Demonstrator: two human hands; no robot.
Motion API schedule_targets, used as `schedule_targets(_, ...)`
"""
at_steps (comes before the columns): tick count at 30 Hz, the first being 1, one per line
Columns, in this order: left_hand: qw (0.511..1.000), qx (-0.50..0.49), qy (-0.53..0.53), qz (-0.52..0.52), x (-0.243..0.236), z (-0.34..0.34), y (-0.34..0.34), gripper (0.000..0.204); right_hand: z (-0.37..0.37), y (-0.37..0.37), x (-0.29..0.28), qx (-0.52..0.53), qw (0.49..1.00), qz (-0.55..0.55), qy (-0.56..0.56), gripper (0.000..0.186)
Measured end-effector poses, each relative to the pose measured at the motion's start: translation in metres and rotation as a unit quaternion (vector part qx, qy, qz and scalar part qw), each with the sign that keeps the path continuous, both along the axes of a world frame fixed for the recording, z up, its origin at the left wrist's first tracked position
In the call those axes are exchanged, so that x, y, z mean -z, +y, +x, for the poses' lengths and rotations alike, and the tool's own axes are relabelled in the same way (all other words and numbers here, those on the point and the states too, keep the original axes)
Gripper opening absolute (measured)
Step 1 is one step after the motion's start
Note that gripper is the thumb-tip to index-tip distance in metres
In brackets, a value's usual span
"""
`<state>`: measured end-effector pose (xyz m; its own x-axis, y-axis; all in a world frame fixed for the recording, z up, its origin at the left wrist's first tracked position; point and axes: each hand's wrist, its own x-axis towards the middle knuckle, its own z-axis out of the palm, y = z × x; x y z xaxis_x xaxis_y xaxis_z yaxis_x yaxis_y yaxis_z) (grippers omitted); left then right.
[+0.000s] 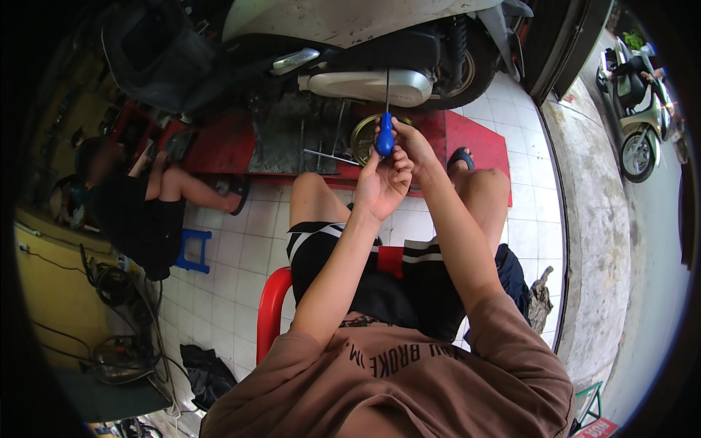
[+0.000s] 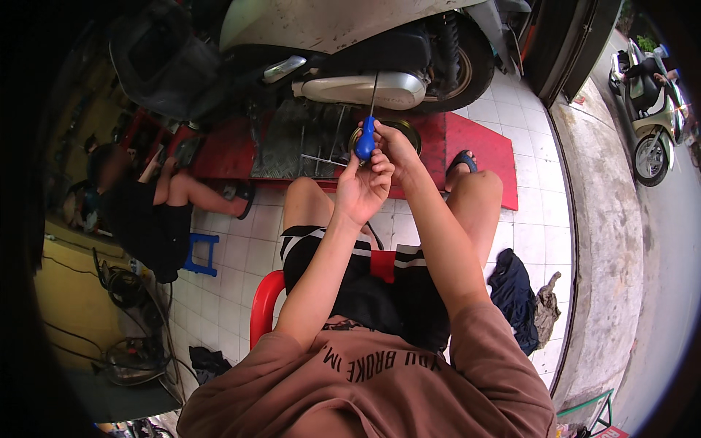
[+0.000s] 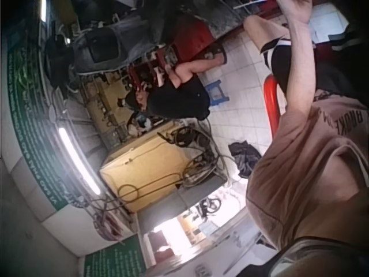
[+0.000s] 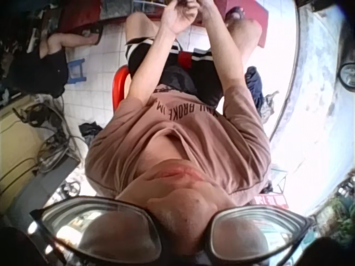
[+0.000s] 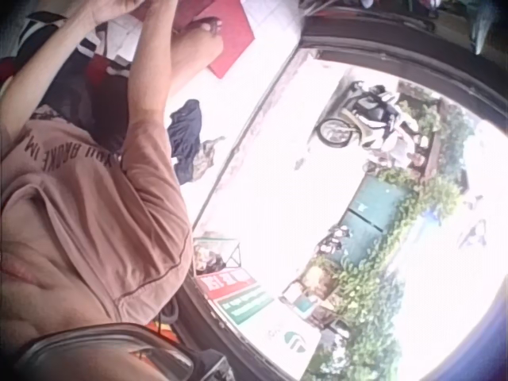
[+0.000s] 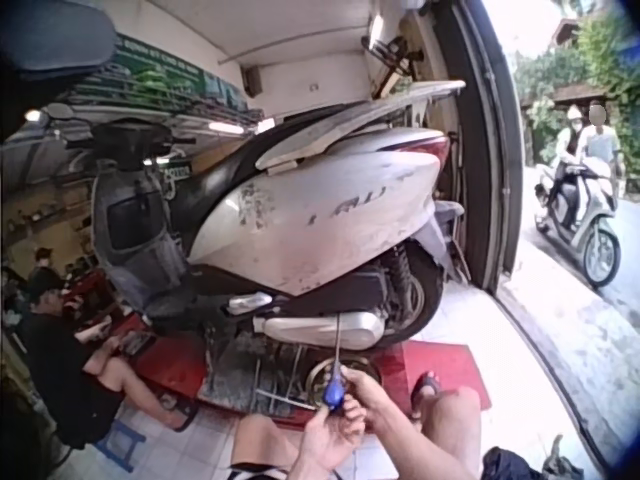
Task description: The person is working on the underside of a white motorcycle, using a blue-handled screwdriver to adjust components near the engine. They also use a T-handle wrench to tighten or loosen bolts on the motorcycle's frame.
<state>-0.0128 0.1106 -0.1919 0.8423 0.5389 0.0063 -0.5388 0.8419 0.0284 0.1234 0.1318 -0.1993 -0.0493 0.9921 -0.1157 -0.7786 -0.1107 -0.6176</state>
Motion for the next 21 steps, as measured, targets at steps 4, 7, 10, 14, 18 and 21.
schedule_targets(4, 0.959, -0.090, 0.235, 0.127, 0.004, -0.004, 0.015, 0.040, 0.002, 0.001, 0.006, 0.043, 0.998, 0.011, -0.045, 0.025)
schedule_targets(7, 0.596, -0.257, 0.542, 0.535, -0.008, -0.008, 0.020, 0.038, -0.001, -0.002, -0.004, 0.119, 0.988, -0.027, -0.090, 0.023)
schedule_targets(10, 0.283, -0.307, 0.635, 0.650, -0.027, -0.010, 0.007, 0.038, -0.003, 0.002, 0.006, 0.090, 0.987, -0.030, -0.128, 0.020)
schedule_targets(14, 0.380, -0.313, 0.614, 0.618, 0.000, -0.014, 0.015, 0.039, -0.006, 0.007, 0.009, 0.062, 0.994, -0.030, -0.084, 0.019)
schedule_targets(18, 0.774, -0.028, 0.515, 0.367, 0.003, -0.024, 0.021, 0.047, -0.009, 0.002, 0.000, 0.037, 0.999, 0.007, -0.013, 0.027)
schedule_targets(21, 0.892, 0.027, 0.365, 0.265, 0.009, -0.018, 0.018, 0.054, -0.007, 0.003, -0.003, 0.016, 1.000, 0.019, -0.002, 0.032)
